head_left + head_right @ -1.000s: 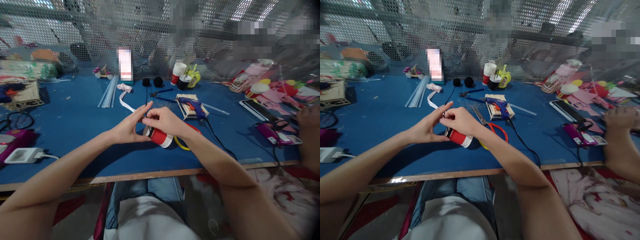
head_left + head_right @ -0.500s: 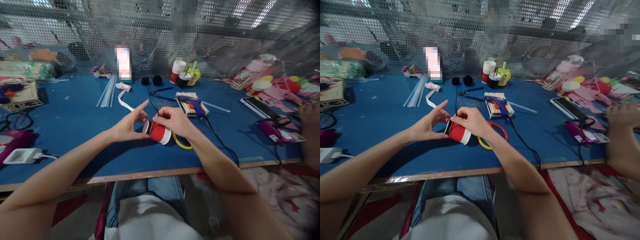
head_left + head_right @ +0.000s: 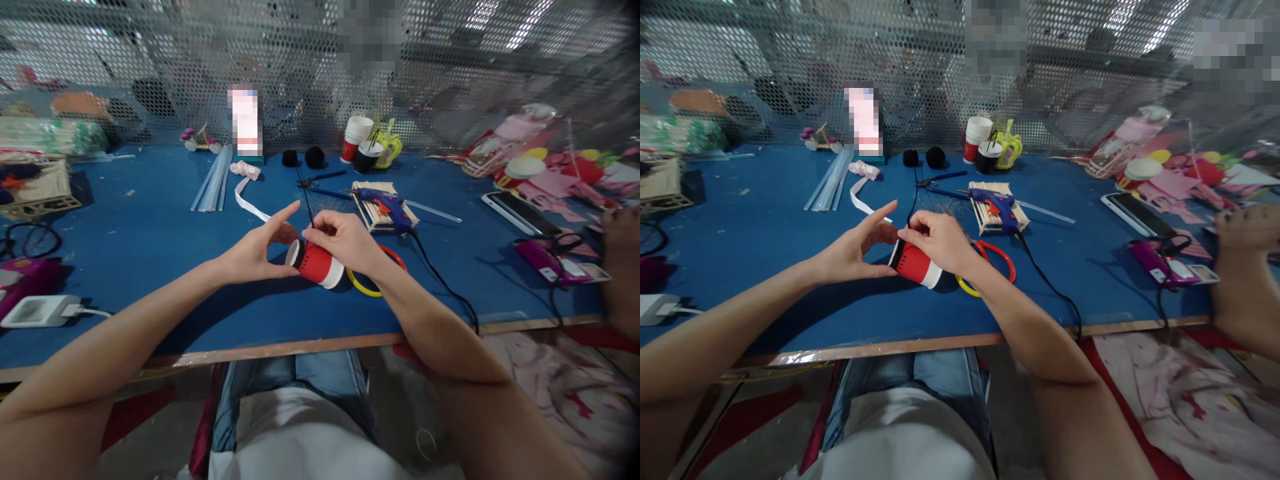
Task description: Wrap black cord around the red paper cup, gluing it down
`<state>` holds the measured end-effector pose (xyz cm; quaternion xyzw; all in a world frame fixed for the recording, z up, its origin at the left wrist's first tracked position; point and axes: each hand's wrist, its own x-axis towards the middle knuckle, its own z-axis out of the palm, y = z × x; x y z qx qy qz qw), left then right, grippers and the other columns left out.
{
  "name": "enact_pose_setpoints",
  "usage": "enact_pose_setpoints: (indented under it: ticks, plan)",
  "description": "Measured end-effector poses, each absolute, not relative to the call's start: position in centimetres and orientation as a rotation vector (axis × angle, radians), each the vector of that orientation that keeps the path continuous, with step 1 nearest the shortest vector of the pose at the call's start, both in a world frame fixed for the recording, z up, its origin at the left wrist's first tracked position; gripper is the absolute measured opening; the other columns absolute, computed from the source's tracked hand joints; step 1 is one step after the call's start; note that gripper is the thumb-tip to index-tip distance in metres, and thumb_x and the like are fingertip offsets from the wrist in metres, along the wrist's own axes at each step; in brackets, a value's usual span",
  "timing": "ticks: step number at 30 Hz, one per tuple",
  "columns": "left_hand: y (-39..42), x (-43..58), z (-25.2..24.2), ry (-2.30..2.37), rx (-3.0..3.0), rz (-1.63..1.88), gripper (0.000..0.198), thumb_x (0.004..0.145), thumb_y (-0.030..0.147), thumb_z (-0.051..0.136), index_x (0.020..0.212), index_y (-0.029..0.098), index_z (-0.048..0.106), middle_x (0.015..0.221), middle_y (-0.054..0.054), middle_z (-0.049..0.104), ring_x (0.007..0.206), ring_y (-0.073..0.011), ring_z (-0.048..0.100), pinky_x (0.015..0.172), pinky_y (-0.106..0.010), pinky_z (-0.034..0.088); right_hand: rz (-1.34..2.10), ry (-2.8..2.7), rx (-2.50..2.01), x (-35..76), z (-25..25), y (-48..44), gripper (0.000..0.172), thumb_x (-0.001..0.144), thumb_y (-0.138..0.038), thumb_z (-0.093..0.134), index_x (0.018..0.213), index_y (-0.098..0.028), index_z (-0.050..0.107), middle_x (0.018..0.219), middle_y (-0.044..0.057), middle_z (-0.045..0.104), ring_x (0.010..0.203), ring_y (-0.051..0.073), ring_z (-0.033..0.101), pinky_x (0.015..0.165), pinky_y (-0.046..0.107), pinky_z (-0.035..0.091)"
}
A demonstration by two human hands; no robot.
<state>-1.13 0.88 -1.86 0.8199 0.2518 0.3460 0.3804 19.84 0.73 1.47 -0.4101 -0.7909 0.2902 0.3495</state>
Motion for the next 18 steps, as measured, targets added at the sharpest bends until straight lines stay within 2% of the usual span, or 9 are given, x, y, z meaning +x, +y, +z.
enact_pose_setpoints:
  ticks: [11, 18]
  plan:
    - [0.67, -1.18, -1.86, 0.632, 2.110, 0.884, 0.103, 0.067, 0.027, 0.078, 0.148, 0.034, 0.016, 0.117, -0.008, 0.057, 0.108, -0.0227, 0.058, 0.101, -0.043, 0.046, 0.775, -2.130, -1.099, 19.55, 0.94, 0.84, 0.024, 0.086, -0.038, 0.051, 0.073, -0.019, 0.047, 0.073, -0.001, 0.053, 0.067, 0.012, 0.045, 0.064, 0.028, 0.034]
    - [0.71, -1.25, -1.99, 0.612, 2.142, 0.867, 0.101, 0.069, 0.026, 0.077, 0.148, 0.035, 0.015, 0.118, -0.008, 0.055, 0.111, -0.0234, 0.056, 0.104, -0.046, 0.044, 0.731, -2.235, -1.210, 19.50, 0.75, 0.41, 0.023, 0.092, -0.038, 0.038, 0.076, -0.022, 0.034, 0.063, -0.004, 0.041, 0.059, 0.012, 0.041, 0.058, 0.028, 0.028]
